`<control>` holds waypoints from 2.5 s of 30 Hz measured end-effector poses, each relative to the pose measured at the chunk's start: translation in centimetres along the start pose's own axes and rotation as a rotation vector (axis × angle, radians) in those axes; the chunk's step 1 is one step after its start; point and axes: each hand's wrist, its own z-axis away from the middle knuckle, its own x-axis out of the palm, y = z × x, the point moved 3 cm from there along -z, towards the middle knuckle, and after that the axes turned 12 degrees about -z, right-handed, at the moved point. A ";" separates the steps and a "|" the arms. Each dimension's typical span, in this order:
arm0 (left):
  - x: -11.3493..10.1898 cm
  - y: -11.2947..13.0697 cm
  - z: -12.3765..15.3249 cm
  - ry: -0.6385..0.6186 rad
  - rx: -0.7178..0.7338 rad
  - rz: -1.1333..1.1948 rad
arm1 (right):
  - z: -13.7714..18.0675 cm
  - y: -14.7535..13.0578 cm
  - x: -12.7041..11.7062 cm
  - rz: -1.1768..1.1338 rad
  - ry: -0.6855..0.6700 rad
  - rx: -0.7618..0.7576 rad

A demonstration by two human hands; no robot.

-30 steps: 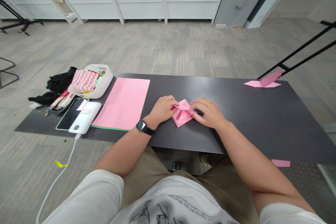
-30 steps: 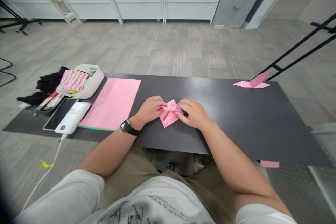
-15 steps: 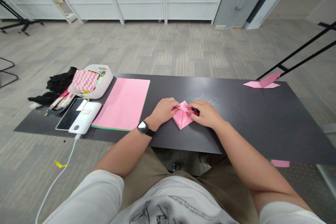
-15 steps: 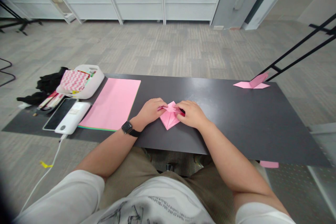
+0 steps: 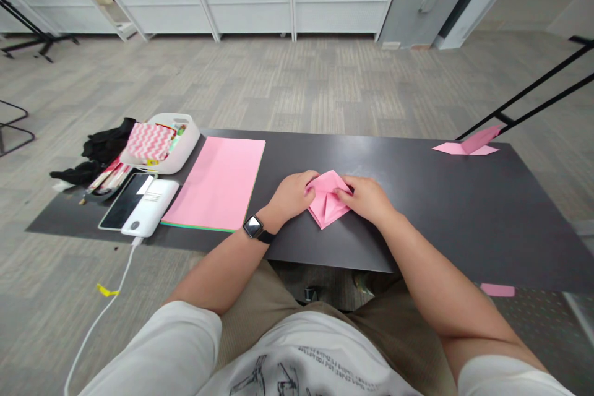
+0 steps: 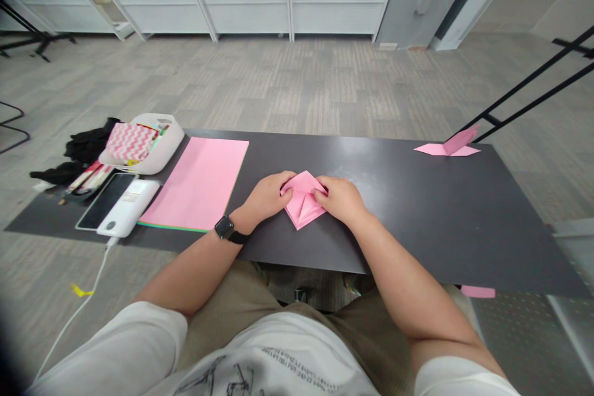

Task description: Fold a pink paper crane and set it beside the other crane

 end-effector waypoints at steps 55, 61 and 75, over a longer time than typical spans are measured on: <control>-0.5 -0.4 0.0 0.075 -0.241 0.309 | -3.1 0.9 -0.9 -0.367 0.367 0.187; -0.6 -0.2 0.1 0.073 -0.188 0.166 | -3.1 1.0 -0.8 -0.329 0.352 0.197; -0.2 -0.8 -0.2 0.056 -0.209 0.207 | -3.2 -0.4 -0.7 -0.409 0.166 0.106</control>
